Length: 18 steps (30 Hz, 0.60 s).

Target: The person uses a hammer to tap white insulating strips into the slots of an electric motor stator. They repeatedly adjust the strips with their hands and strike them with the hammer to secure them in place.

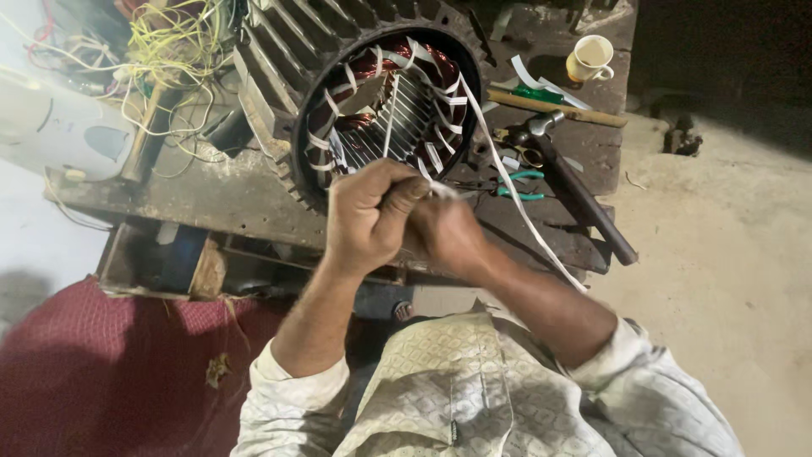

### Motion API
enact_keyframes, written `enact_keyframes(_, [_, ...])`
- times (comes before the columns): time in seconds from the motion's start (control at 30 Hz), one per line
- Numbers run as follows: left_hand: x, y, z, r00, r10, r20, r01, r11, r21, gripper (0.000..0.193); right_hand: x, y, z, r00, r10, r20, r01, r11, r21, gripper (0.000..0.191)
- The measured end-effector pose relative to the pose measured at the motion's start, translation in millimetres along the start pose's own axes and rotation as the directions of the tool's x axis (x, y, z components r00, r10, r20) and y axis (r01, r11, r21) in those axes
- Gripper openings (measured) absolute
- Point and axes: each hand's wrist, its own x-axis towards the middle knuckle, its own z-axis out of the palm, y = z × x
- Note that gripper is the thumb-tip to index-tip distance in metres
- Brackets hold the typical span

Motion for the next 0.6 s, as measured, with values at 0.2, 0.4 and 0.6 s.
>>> enact_keyframes(0.2, [-1,-6,-9,0.992,-0.011,0.124,0.005,0.999,0.049,0.015,48,90,3,0.897,-0.238,-0.374,-0.115,0.689,-0.715,0.039])
enact_keyframes(0.4, [-6,-23,-36,0.975,0.026,0.220,-0.018,0.999,-0.037,0.016,61,87,14,0.847,-0.375,-0.376,-0.170,0.479,-0.861,0.025])
enact_keyframes(0.6, [-1,-33,-47,0.952,0.050,0.303,-0.039,0.998,-0.043,0.019,72,95,35,0.797,-0.296,-0.526,-0.345,0.490,-0.800,0.025])
